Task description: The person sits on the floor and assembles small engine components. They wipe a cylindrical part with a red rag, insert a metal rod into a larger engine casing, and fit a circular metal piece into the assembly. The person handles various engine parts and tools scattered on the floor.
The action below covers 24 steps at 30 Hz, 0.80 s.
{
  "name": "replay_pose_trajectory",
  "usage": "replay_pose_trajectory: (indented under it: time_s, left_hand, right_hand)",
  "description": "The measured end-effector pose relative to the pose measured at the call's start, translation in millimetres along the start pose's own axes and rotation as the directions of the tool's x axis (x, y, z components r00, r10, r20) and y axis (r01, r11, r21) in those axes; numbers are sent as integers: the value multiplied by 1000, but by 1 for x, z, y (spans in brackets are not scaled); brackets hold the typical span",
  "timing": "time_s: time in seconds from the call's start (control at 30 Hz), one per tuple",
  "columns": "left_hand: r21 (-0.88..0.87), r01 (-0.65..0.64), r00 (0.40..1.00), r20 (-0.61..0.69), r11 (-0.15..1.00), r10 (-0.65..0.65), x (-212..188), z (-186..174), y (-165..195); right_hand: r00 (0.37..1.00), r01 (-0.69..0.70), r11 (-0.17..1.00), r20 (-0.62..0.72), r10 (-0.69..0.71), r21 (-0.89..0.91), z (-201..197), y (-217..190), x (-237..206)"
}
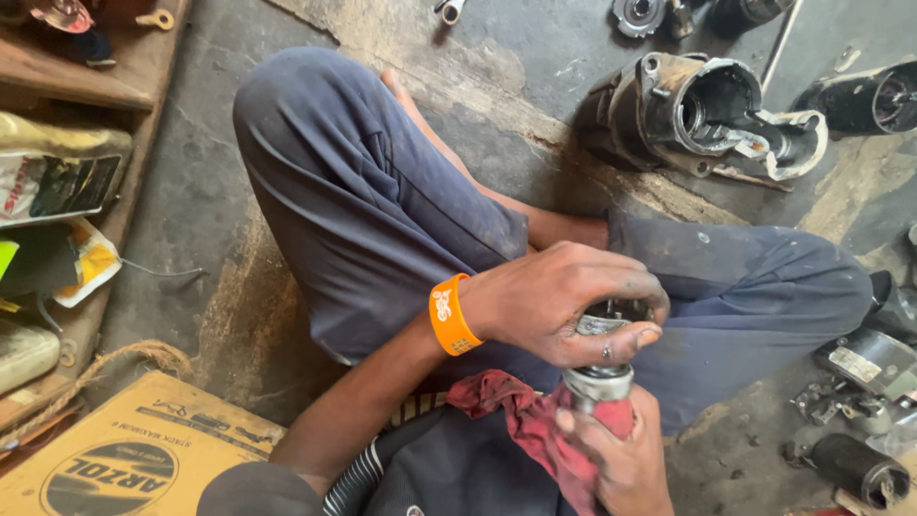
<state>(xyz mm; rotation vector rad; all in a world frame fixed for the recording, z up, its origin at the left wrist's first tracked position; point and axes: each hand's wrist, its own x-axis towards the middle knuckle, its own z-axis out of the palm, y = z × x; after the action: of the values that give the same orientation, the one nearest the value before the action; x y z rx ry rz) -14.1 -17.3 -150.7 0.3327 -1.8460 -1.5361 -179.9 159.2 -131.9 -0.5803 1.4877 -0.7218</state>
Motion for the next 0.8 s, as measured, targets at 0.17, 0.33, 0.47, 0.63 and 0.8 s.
replay_pose_trajectory:
  time_s: [0.17,0.33,0.47,0.63,0.8]
  left_hand:
    - [47,54,998,-46,997,-52,-8,3,10]
    - [-79,37,998,-47,996,-40,-8,2,21]
    - [-21,71,995,-66,997,-72,-12,-4,36]
    - [103,86,986,-149,991,-70,-10,-7,44]
    - [-17,61,978,-201,998,-63,-11,1,50]
  right_hand:
    - [998,-61,997,18,60,41,1,4,2]
    - [853,-395,604,521,-39,692,1,16,5]
    - [979,0,949,192,-64,316,3,16,0]
    - [977,-37,967,215,-18,251,-8,4,9]
    - [831,-358,614,540,-133,703,-7,14,7]
